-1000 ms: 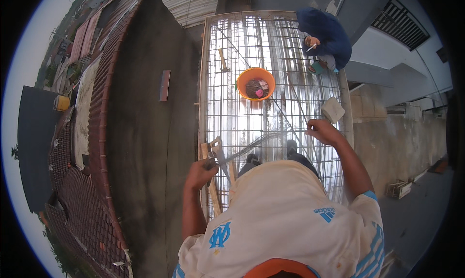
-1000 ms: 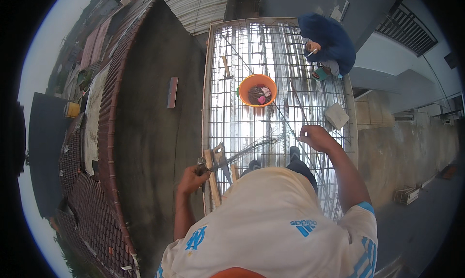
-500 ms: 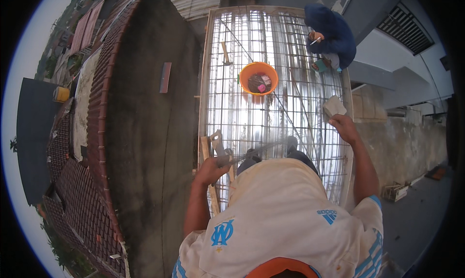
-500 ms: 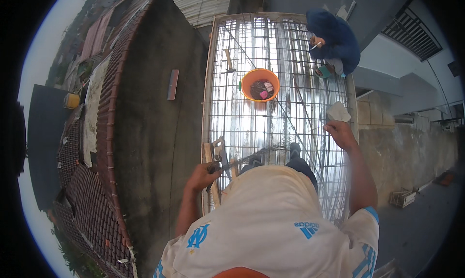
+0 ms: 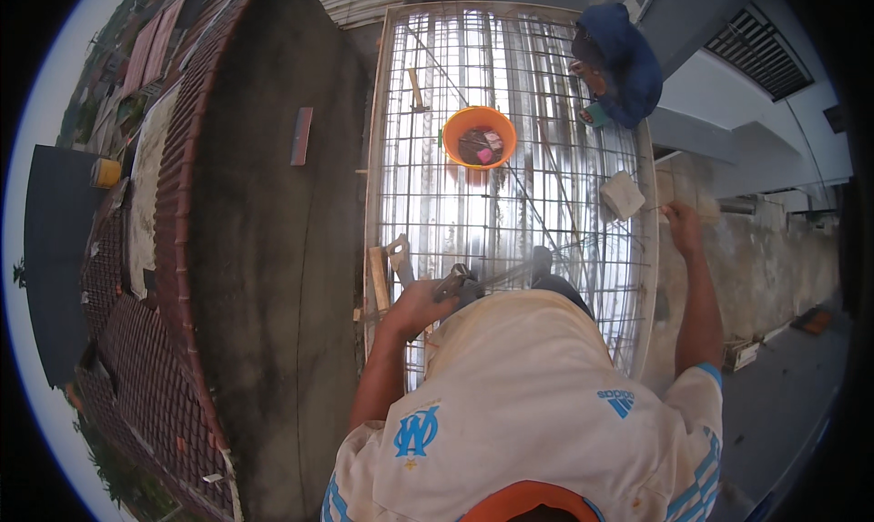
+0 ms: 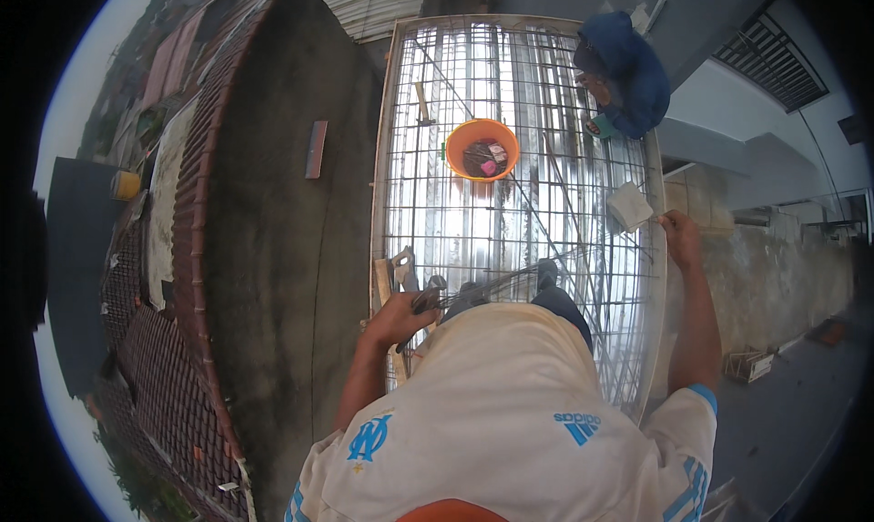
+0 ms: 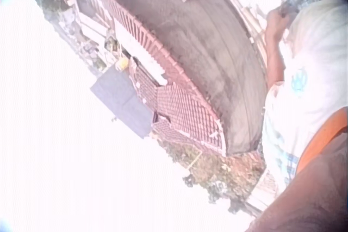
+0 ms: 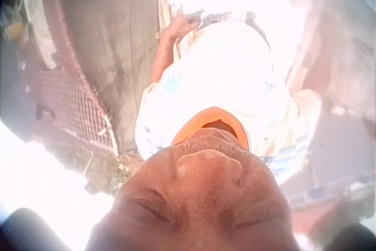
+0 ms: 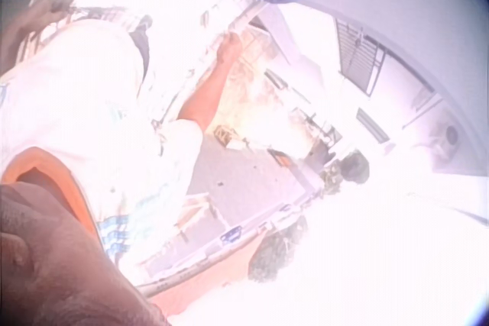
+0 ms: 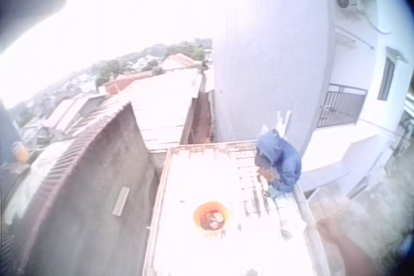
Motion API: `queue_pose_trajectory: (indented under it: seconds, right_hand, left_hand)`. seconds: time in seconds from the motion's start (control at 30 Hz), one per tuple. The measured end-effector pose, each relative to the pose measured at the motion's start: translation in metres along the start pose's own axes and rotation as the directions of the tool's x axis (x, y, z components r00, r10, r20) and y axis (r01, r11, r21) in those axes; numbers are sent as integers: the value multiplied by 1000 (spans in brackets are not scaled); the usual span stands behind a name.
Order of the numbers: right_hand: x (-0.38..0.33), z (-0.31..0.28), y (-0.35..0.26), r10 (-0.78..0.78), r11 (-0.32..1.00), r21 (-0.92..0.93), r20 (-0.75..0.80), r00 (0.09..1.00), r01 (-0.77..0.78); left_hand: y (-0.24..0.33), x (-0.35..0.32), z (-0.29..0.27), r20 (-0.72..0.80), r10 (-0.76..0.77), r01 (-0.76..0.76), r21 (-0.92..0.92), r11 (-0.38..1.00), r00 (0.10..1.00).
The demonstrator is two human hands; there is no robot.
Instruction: The person cuts rebar rods with an angle grinder, then walks across a rebar grid on a construction site. They use pliers and a hammer to adjust and secure rebar intersections, and place a wooden block on the grid.
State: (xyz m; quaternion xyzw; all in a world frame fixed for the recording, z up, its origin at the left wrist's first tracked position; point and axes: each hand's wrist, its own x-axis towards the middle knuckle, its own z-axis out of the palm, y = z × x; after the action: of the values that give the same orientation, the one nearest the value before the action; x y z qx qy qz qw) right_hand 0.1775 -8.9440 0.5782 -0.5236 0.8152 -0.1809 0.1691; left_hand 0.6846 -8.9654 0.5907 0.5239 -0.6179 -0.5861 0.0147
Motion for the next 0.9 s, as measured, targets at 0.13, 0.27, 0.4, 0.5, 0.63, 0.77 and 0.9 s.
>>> queue_pose_trajectory:
  seconds: [0.13, 0.27, 0.4, 0.5, 0.63, 0.77, 0.9]
  right_hand:
    - [-6, -7, 6, 88, 996, -29, -19, 996, -89]
    - [-9, 7, 67, 71, 984, -147, -175, 982, -97]
    - [-22, 3, 79, 152, 965, -179, -220, 964, -193]
    - [-30, -3, 79, 187, 930, -253, -306, 934, -268]
    - [-36, -71, 151, 311, 819, -350, -396, 864, -456]
    - [-57, -167, 223, 311, 581, -519, -570, 760, -627]
    - [-98, -285, 321, 241, 587, -586, -531, 812, -558]
  left_hand:
    - [-7, 12, 9, 49, -14, 13, 14, 1000, 999]
    - [13, 14, 15, 72, 40, -44, 57, 997, 997]
    - [31, 21, 21, 145, -3, -18, 144, 989, 989]
    - [37, 26, 21, 169, -8, -31, 227, 974, 986]
    - [20, 21, 5, 86, -18, -4, 251, 968, 996]
    - [-26, 5, -36, -36, -72, 79, 249, 965, 997]
    - [-86, 4, -66, -125, -101, 116, 115, 987, 987]
